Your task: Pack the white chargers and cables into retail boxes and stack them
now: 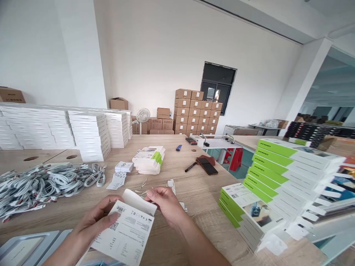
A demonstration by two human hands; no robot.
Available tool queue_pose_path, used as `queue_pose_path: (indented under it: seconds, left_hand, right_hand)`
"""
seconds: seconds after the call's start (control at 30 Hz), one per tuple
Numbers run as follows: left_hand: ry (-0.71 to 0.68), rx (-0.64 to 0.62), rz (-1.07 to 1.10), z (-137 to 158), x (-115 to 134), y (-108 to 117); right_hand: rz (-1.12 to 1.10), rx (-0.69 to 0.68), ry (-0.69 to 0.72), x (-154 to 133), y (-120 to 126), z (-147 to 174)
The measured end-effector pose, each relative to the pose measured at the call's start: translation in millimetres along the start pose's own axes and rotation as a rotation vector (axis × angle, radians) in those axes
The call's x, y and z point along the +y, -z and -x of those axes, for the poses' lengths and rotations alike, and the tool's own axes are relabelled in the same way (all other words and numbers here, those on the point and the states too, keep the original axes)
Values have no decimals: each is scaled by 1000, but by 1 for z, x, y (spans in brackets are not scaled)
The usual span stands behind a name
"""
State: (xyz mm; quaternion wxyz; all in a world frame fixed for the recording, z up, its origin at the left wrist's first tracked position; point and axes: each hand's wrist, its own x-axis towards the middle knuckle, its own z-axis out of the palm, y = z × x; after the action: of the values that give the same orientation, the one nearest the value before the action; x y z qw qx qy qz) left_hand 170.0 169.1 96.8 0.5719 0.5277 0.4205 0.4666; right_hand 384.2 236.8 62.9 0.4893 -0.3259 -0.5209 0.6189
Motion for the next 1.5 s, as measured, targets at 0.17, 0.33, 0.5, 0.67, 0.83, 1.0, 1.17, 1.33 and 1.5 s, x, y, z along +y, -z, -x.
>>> queue_pose_path:
  seconds: [0.17, 0.33, 0.5, 0.67, 0.83, 1.0, 1.17, 1.33, 1.5]
  left_hand:
    - [-5, -60, -76, 6, 7, -5]
    - [46, 11, -10, 4, -1, -8]
    - [31, 26, -77, 1, -6, -5]
    - [38, -52, -63, 2, -1, -1]
    - [-1, 18, 58, 0, 2, 0]
    - [-80, 205, 80, -6, -1, 0]
    - [-107, 238, 108, -5, -3, 1]
    - [-160, 202, -20, -7, -8, 0]
    - [-315, 467, -118, -12, -9, 2]
  right_hand:
    - [-105, -63, -270, 4, 1, 1]
    - [127, -74, -112, 2, -2, 4]
    - [264, -114, -12, -1, -5, 8]
    - [270, -145, 22, -7, -5, 10]
    - [190, -151, 15, -9, -6, 10]
    - [57, -175, -62, -10, -9, 11]
    - [160, -229, 85, -15, -12, 14]
    - [273, -81, 119, -8, -10, 13]
    - [685, 92, 249, -6, -28, 23]
